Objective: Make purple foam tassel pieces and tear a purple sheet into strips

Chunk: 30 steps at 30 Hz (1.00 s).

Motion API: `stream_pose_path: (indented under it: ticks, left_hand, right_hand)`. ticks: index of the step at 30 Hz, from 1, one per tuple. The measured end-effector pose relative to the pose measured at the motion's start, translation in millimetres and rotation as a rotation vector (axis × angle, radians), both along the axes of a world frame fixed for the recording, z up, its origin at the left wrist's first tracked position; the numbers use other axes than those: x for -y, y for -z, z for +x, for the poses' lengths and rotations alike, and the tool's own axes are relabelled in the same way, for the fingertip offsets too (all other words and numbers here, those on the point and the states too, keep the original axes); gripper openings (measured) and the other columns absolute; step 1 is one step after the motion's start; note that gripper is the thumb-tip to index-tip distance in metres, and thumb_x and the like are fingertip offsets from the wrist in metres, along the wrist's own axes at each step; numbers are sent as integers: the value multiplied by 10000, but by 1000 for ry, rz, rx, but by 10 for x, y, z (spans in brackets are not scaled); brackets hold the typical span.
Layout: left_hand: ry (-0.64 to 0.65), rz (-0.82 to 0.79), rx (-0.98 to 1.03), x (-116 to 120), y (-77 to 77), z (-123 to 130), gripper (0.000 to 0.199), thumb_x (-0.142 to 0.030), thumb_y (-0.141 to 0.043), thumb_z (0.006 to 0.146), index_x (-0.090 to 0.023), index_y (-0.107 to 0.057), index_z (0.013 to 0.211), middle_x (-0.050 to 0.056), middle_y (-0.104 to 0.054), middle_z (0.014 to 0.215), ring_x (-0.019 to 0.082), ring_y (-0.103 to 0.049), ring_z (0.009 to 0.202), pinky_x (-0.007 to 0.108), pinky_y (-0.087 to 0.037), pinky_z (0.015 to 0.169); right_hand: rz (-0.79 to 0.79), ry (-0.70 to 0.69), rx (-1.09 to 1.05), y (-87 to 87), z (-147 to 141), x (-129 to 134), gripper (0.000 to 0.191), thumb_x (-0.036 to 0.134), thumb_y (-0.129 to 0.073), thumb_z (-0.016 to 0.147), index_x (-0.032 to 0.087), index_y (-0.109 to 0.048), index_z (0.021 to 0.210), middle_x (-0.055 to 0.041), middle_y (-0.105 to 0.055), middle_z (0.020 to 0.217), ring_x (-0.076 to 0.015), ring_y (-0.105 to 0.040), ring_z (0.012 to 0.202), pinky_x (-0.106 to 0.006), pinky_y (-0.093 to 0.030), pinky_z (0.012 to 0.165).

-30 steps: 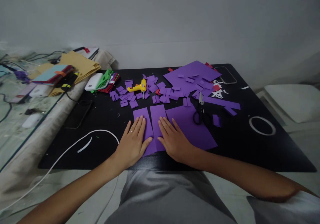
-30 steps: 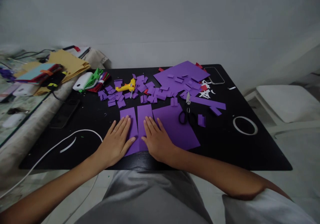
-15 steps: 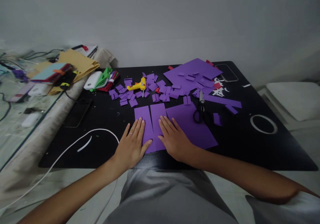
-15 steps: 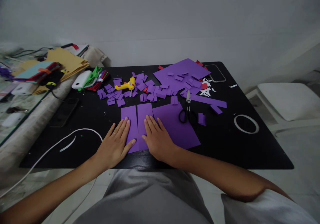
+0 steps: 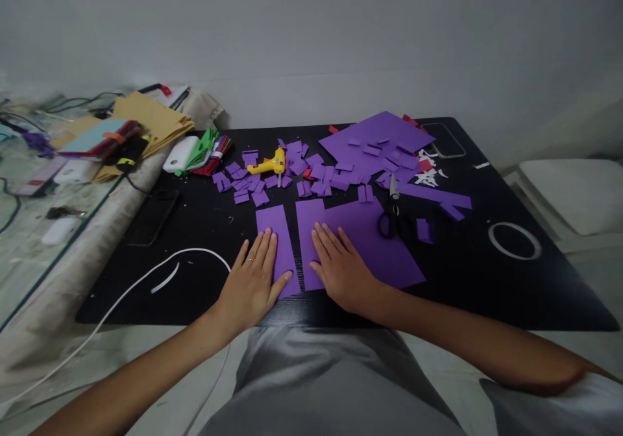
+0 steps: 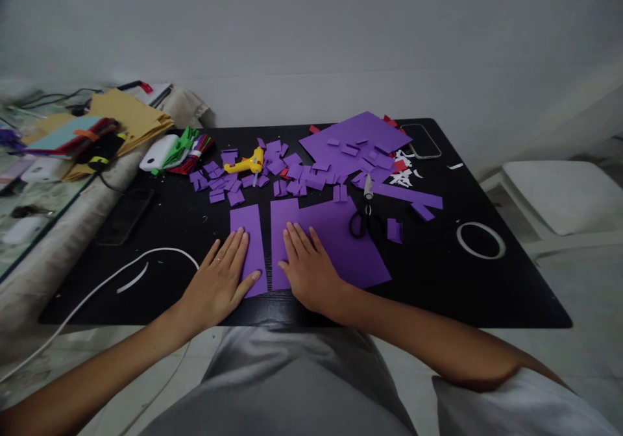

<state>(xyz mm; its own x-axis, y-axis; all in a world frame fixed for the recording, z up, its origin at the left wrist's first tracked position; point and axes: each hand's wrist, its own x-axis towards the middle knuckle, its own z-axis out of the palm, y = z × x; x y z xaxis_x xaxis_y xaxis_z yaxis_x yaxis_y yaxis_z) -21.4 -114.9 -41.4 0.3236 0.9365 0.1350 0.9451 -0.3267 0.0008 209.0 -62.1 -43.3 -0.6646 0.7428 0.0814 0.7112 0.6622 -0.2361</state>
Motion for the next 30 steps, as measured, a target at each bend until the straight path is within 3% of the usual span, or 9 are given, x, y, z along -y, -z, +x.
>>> stream_pose_path:
  ticks: [7, 11, 14, 17, 19, 23, 25, 27, 30]
  left_hand:
    - [14, -15, 46, -82, -100, -25, 781, -633, -447, 989, -50, -468, 1507, 251, -481, 1559, 377, -478, 1444, 579, -373, 1199]
    - [19, -2, 95, -104, -132, -29, 683, -585, -525, 973, -96, -537, 1450, 224, -563, 1494, 384, -568, 1346, 587, -437, 1140]
    - [-4, -9, 177, -153, -174, -55, 472, -448, -555, 986, -148, -613, 1345, 169, -682, 1334, 335, -667, 1181, 518, -535, 1025]
    - [-54, 39, 299, -247, -289, -77, 304, -355, -543, 992, -189, -660, 1219, 108, -748, 1132, 277, -712, 1011, 435, -591, 884]
    - [-61, 134, 388, -313, -405, -52, 260, -341, -557, 986, -202, -658, 1181, 86, -751, 1096, 259, -712, 990, 413, -594, 867]
    - [168, 201, 519, -405, -620, 123, 287, -256, -572, 981, -205, -617, 1260, 93, -717, 1233, 232, -676, 1149, 395, -556, 1014]
    - [338, 133, 507, -446, -680, 226, 341, -256, -567, 985, -203, -593, 1321, 112, -676, 1323, 235, -632, 1247, 405, -530, 1074]
    - [469, 80, 492, -514, -708, 299, 433, -329, -613, 965, -198, -567, 1375, 140, -624, 1404, 268, -584, 1325, 443, -507, 1111]
    - [478, 79, 606, -713, -696, 341, 517, -403, -655, 929, -184, -562, 1388, 170, -597, 1429, 306, -569, 1333, 491, -497, 1109]
  right_hand:
    - [-3, -22, -49, -104, 33, -97, 543, 343, -383, 1068, 59, -445, 1527, -211, -393, 1626, -336, -318, 1545, -634, -201, 1264]
    - [26, -7, -188, -205, 28, -272, 476, 258, -454, 1026, 82, -524, 1462, -208, -498, 1556, -319, -407, 1494, -576, -288, 1251]
    - [-32, 32, -355, -271, 10, -405, 423, 206, -533, 959, 110, -602, 1366, -187, -639, 1396, -312, -563, 1344, -534, -419, 1176]
    - [-249, 109, -585, -325, -17, -498, 323, 222, -578, 932, 148, -670, 1232, -144, -743, 1191, -268, -702, 1101, -461, -547, 1025]
    - [-529, 168, -743, -359, -31, -542, 261, 285, -597, 937, 155, -694, 1141, -124, -774, 1072, -242, -744, 945, -411, -600, 891]
    - [-1141, 239, -1040, -403, -11, -617, 444, 528, -520, 974, 143, -698, 1108, -113, -778, 946, -239, -755, 832, -381, -605, 750]
    - [-1201, 291, -1196, -391, 34, -657, 464, 567, -587, 924, 159, -702, 1113, -86, -771, 952, -227, -742, 858, -369, -588, 782]
    - [-1126, 359, -1290, -349, 92, -696, 432, 472, -768, 786, 183, -702, 1100, -47, -761, 962, -202, -720, 849, -334, -560, 788]
    - [-1066, 431, -1314, -263, 160, -736, 594, 338, -874, 648, 201, -659, 1185, -8, -736, 882, -161, -672, 712, -294, -517, 695]
